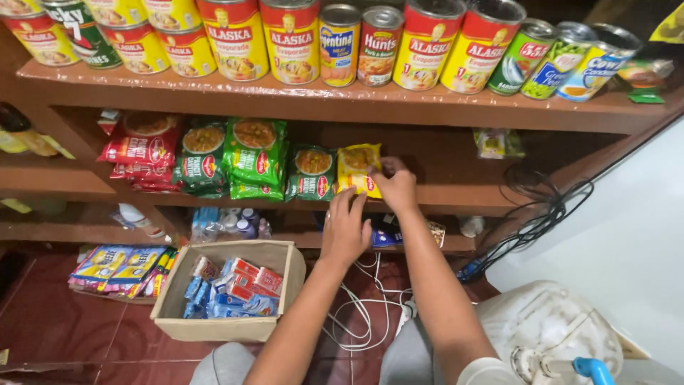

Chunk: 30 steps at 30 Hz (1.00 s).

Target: The recorder organizes and stocks various instant noodle packets on shelves in a pantry or small storage area.

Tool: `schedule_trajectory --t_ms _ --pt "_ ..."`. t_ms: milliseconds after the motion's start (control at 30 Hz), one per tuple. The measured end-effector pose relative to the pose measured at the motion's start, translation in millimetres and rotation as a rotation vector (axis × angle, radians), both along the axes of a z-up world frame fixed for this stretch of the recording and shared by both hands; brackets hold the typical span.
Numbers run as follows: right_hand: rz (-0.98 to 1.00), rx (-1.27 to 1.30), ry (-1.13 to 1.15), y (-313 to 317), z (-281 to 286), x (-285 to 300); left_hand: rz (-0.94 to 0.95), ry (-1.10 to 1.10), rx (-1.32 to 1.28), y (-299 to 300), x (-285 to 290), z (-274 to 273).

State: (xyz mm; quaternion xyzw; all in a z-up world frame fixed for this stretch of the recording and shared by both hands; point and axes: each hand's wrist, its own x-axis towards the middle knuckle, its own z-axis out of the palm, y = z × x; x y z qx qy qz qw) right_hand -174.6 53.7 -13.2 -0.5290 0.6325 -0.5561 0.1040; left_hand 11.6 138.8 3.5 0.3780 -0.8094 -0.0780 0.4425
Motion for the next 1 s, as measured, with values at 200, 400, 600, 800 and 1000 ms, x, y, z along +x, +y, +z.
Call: schedule_trajectory --t_ms 200,400,600,800,1000 --pt "-0.091 -0.067 0.098 0.5 4.4 5.1 0.090 -0.106 0.068 -2.4 -4.9 2.5" --pt "0.083 -0.110 0.229 18.4 21.6 7.5 0.101 -0.146 0.122 -2.2 2.1 -2.7" --pt "0.157 -0.072 0.271 17.8 21.4 6.1 0.086 -0.183 0.170 0.0 5.5 -2.9" --pt "0.136 -0.086 0.297 13.3 16.7 5.5 0.070 -0.150 0.169 1.3 8.4 -1.8" --pt "0.145 -0.089 0.255 15.7 19.5 6.4 0.048 -0.033 0.075 5.1 16.0 -6.0"
